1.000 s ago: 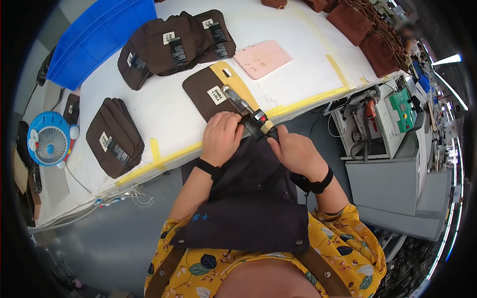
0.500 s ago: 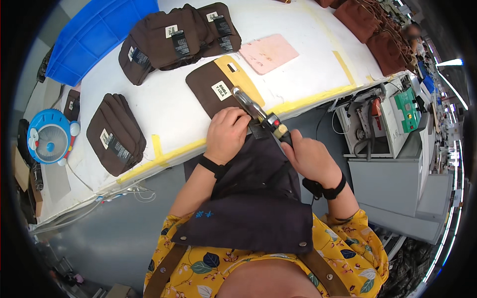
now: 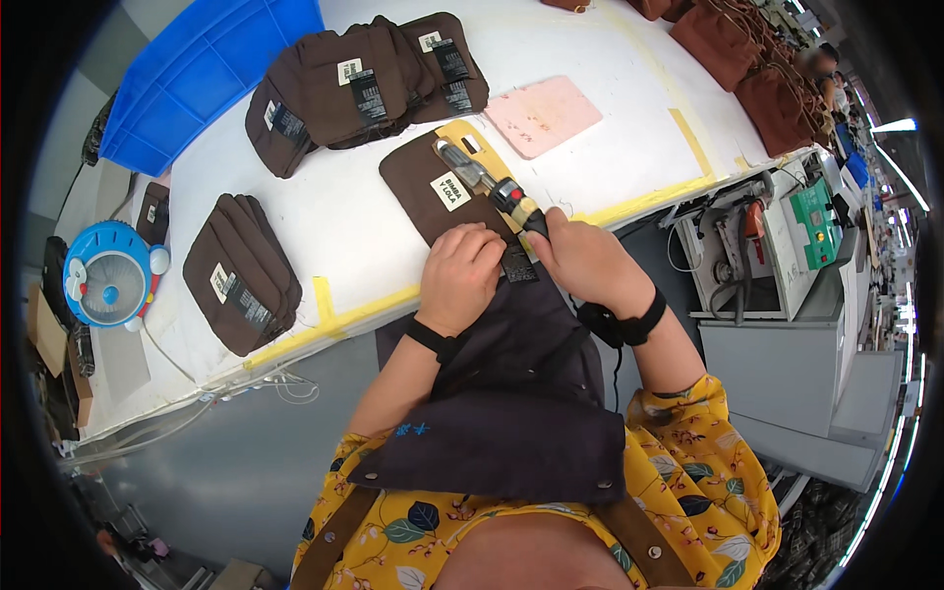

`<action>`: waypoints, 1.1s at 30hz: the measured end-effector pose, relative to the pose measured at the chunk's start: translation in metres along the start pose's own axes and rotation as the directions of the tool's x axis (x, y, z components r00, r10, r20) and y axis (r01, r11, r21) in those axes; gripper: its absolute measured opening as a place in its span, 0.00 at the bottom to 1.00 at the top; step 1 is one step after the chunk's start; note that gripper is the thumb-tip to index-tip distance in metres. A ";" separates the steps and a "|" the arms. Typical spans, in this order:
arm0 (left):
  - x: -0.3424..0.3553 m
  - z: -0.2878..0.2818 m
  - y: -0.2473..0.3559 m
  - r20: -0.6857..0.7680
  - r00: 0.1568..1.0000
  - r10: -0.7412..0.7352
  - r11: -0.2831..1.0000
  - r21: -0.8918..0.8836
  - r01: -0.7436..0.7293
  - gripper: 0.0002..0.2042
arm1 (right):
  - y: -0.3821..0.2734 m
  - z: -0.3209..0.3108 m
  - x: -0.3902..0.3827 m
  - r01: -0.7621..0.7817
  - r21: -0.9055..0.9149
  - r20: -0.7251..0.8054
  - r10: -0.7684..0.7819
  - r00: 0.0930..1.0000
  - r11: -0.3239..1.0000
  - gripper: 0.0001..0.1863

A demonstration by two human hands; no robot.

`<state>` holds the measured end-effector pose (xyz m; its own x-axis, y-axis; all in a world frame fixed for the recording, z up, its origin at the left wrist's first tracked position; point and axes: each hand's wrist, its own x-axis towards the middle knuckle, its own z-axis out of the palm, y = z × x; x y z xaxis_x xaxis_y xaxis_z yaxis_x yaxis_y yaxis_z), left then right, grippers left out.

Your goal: Using a heated edge creaser tool to apply a decorative or structural line to the edges of leather components.

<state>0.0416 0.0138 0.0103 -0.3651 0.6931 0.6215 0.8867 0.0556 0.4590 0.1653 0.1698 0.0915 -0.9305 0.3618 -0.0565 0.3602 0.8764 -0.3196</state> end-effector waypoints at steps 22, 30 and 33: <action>0.000 0.001 -0.003 -0.048 0.999 0.007 1.000 -0.006 -0.007 0.10 | -0.007 -0.006 -0.065 -0.092 0.004 0.045 0.092 0.995 0.996 0.18; 0.001 0.004 0.000 -0.044 0.999 0.022 1.000 0.004 -0.022 0.10 | -0.007 -0.005 -0.073 -0.154 -0.015 0.098 0.154 0.983 0.988 0.18; 0.003 0.004 0.001 -0.041 0.999 0.012 1.000 0.005 -0.012 0.10 | -0.003 0.006 -0.059 -0.033 0.011 -0.058 0.033 0.998 0.999 0.18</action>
<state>0.0428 0.0184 0.0101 -0.3656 0.6638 0.6525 0.8926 0.0512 0.4480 0.2188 0.1441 0.0899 -0.9128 0.4083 -0.0125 0.3895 0.8607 -0.3277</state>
